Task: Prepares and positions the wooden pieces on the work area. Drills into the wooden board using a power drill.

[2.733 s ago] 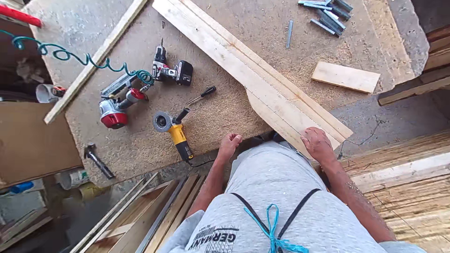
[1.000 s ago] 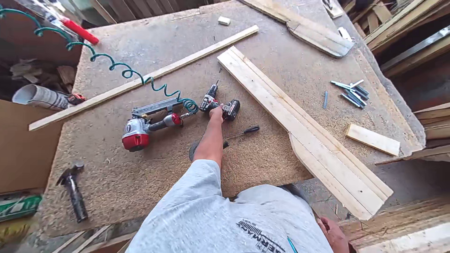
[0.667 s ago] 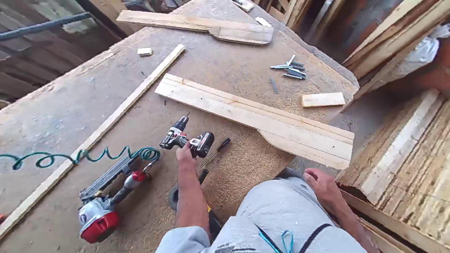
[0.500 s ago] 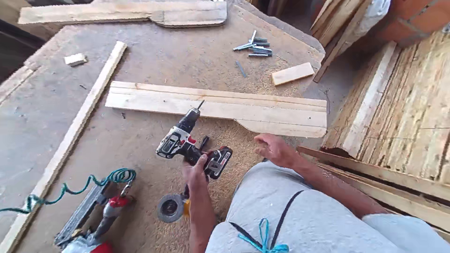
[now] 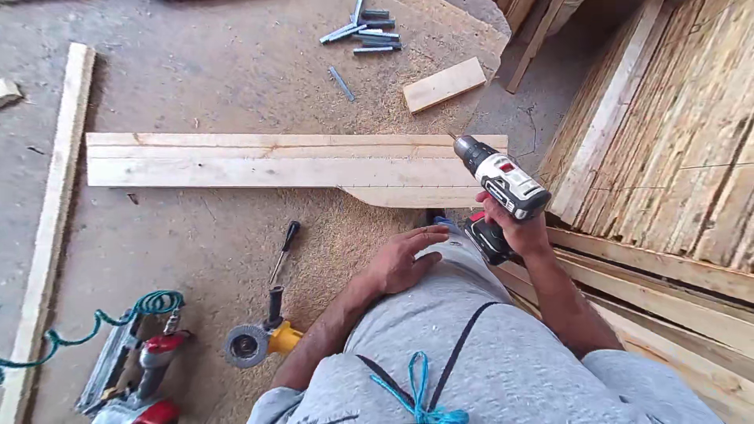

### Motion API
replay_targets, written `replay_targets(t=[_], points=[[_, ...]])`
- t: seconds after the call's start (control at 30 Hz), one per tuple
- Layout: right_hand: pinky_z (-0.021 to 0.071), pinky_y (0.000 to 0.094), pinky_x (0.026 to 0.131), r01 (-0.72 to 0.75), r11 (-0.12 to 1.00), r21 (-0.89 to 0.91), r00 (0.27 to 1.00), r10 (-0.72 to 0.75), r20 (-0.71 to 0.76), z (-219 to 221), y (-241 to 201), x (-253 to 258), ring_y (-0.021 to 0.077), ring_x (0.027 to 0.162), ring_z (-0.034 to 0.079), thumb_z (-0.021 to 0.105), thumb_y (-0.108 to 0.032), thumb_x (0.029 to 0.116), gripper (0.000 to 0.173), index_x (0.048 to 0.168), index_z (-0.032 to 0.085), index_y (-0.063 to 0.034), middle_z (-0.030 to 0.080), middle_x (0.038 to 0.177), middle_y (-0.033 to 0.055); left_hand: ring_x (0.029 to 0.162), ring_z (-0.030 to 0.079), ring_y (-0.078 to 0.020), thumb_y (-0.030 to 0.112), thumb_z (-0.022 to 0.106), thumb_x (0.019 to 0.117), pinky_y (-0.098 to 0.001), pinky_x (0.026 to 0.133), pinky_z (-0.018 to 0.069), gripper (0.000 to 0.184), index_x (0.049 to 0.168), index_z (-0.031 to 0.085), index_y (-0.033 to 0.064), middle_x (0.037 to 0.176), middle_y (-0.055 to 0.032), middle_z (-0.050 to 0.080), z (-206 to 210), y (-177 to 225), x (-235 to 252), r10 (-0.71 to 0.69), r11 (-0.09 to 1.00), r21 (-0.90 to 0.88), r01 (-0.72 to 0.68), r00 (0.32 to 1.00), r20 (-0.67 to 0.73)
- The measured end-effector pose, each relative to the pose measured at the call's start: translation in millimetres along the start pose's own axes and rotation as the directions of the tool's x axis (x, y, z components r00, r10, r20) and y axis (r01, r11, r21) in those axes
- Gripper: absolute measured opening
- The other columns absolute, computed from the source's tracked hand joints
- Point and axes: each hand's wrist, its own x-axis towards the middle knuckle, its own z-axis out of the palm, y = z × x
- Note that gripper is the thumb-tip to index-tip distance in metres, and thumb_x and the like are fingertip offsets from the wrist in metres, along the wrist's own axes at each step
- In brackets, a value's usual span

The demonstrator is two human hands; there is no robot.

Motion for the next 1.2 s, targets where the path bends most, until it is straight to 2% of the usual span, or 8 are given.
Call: replay_targets(t=[0.13, 0.3, 0.4, 0.5, 0.57, 0.6, 0.9, 1.2], points=[[0.0656, 0.0397, 0.080, -0.106, 0.980, -0.168, 0.990, 0.089, -0.110, -70, 10, -52, 0.0203, 0.086, 0.075, 0.085, -0.030, 0.0843, 0.049, 0.117, 0.066, 0.0013, 0.077, 0.103, 0.0091, 0.127, 0.064, -0.0193, 0.025, 0.060, 0.1040, -0.0424, 0.109, 0.0537, 0.033, 0.127, 0.069, 0.0035, 0.136, -0.0107, 0.067, -7, -32, 9, -0.158, 0.985, 0.045, 0.168, 0.972, -0.172], [0.0662, 0.0380, 0.078, -0.260, 0.962, -0.086, 0.955, 0.243, -0.172, -97, 21, -71, 0.0202, 0.086, 0.076, 0.090, -0.027, 0.0777, 0.056, 0.118, 0.064, 0.0007, 0.077, 0.103, 0.0086, 0.133, 0.058, -0.0167, 0.033, 0.060, 0.1019, -0.0417, 0.113, 0.0478, 0.036, 0.127, 0.070, 0.0085, 0.144, -0.0076, 0.062, -45, -91, 40, -0.393, 0.845, 0.225, 0.485, 0.849, -0.353], [0.0631, 0.0323, 0.091, -0.264, 0.946, -0.191, 0.960, 0.238, -0.148, -93, 25, -58, 0.0109, 0.098, 0.074, 0.090, -0.024, 0.0776, 0.051, 0.116, 0.066, -0.0012, 0.076, 0.105, 0.0035, 0.149, 0.041, -0.0276, 0.041, 0.062, 0.1005, -0.0531, 0.120, 0.0376, 0.050, 0.137, 0.062, 0.0074, 0.159, -0.0140, 0.044, -82, -136, 69, -0.432, 0.706, 0.342, 0.620, 0.760, -0.485], [0.0624, 0.0285, 0.089, -0.287, 0.923, -0.255, 0.956, 0.258, -0.142, -84, 27, -38, 0.0061, 0.094, 0.073, 0.085, -0.021, 0.0800, 0.042, 0.113, 0.067, -0.0026, 0.076, 0.101, 0.0012, 0.159, 0.008, -0.0381, 0.065, 0.052, 0.0965, -0.0623, 0.126, 0.0133, 0.082, 0.157, 0.040, 0.0111, 0.171, -0.0183, 0.014, -107, -202, 77, -0.413, 0.519, 0.461, 0.720, 0.684, -0.602], [0.0616, 0.0265, 0.089, -0.266, 0.917, -0.298, 0.963, 0.238, -0.128, -79, 26, -23, 0.0039, 0.095, 0.072, 0.084, -0.021, 0.0814, 0.038, 0.112, 0.068, -0.0031, 0.076, 0.101, 0.0006, 0.160, 0.004, -0.0373, 0.081, 0.032, 0.0914, -0.0646, 0.125, 0.0083, 0.097, 0.164, 0.025, 0.0174, 0.173, -0.0153, 0.007, -108, -235, 74, -0.411, 0.345, 0.505, 0.791, 0.611, -0.677], [0.0609, 0.0253, 0.091, -0.245, 0.911, -0.331, 0.969, 0.219, -0.115, -77, 25, -16, 0.0027, 0.096, 0.072, 0.083, -0.022, 0.0821, 0.038, 0.111, 0.069, -0.0032, 0.076, 0.101, 0.0004, 0.160, 0.005, -0.0358, 0.083, 0.027, 0.0902, -0.0641, 0.125, 0.0084, 0.098, 0.165, 0.024, 0.0192, 0.174, -0.0135, 0.008, -106, -242, 73, -0.406, 0.302, 0.505, 0.809, 0.588, -0.700], [0.0604, 0.0241, 0.090, -0.281, 0.858, -0.429, 0.958, 0.277, -0.073, -76, 19, 18, 0.0012, 0.095, 0.071, 0.082, -0.022, 0.0814, 0.037, 0.111, 0.069, -0.0035, 0.076, 0.101, 0.0001, 0.160, 0.006, -0.0318, 0.072, 0.036, 0.0967, -0.0592, 0.127, 0.0079, 0.084, 0.165, 0.025, 0.0230, 0.174, -0.0085, 0.011, -105, -246, 71, -0.390, 0.313, 0.474, 0.823, 0.566, -0.726], [0.0585, 0.0217, 0.093, -0.278, 0.809, -0.518, 0.952, 0.303, -0.038, -72, 8, 29, -0.0008, 0.099, 0.070, 0.080, -0.026, 0.0839, 0.042, 0.117, 0.068, -0.0026, 0.075, 0.105, 0.0009, 0.160, 0.008, -0.0335, 0.069, 0.037, 0.0973, -0.0597, 0.126, 0.0091, 0.083, 0.164, 0.028, 0.0205, 0.173, -0.0124, 0.012, -106, -246, 71, -0.382, 0.322, 0.484, 0.813, 0.580, -0.720]])
